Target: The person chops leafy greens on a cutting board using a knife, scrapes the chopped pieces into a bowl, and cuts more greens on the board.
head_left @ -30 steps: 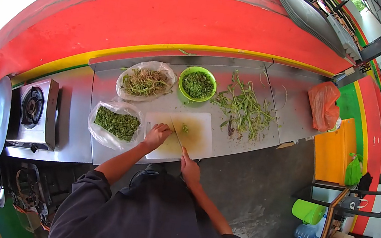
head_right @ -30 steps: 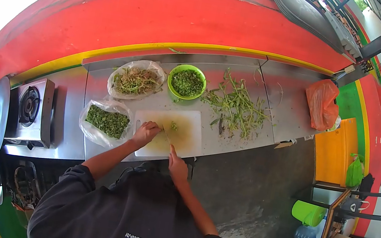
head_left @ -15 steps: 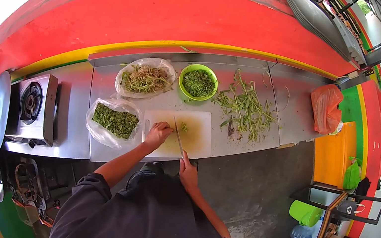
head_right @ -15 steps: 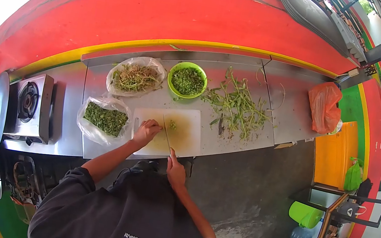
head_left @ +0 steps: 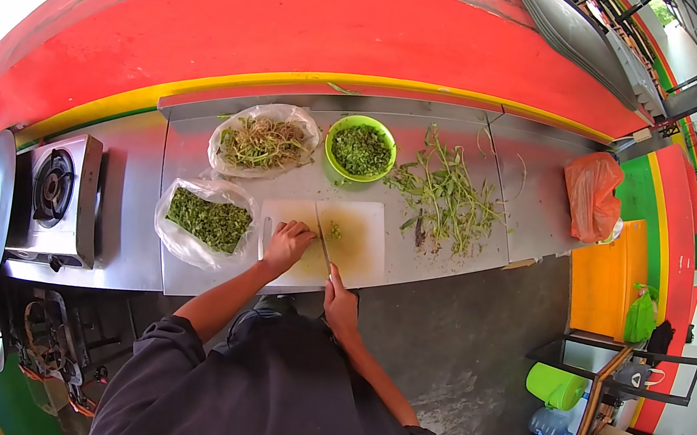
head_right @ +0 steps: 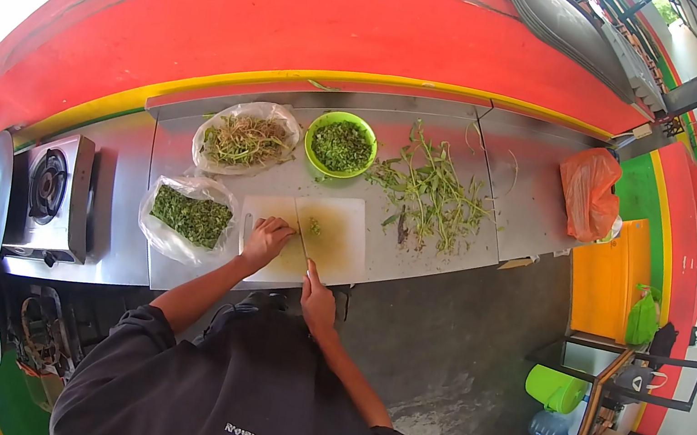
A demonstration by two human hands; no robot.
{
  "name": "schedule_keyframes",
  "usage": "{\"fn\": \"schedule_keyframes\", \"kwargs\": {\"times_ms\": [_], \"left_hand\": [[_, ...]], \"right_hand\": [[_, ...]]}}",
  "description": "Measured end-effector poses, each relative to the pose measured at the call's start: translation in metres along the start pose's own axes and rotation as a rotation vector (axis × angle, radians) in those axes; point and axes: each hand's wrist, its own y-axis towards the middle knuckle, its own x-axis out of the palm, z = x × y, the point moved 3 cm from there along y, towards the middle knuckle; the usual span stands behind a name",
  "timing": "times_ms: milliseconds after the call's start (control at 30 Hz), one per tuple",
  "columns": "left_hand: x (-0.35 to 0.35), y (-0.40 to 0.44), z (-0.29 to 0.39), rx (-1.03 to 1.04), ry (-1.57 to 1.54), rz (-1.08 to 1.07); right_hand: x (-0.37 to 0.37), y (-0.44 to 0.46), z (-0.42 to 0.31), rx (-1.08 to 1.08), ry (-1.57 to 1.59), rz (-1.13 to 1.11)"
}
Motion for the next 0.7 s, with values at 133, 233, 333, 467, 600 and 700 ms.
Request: {"fn": "schedule_keyframes", "kwargs": {"times_ms": [133, 233, 333, 467, 600, 700], "left_hand": [[-0.003, 0.002, 0.002, 0.005, 0.01, 0.001], [0.0, 0.001, 0.004, -0.003, -0.007, -0.009], [-0.001, 0.001, 0.002, -0.044, -0.041, 0.014], [0.001, -0.003, -0.001, -0.07, -0.105, 0.058], [0.0, -0.003, 0.0, -0.074, -0.092, 0.051], [0.0, -0.002, 0.001, -0.06, -0.085, 0.06]], "right_hand": [[0.008, 0.009, 0.0, 0.054, -0.117, -0.066], [0.018, 0.028, -0.007, 0.109, -0.16, -0.072], [0.013, 0.03, -0.011, 0.039, -0.054, 0.016], [0.006, 0.013, -0.008, 0.019, 0.071, 0.043], [0.013, 0.005, -0.007, -0.041, 0.014, 0.06], [0.012, 0.013, -0.013, 0.061, -0.074, -0.049]]}}
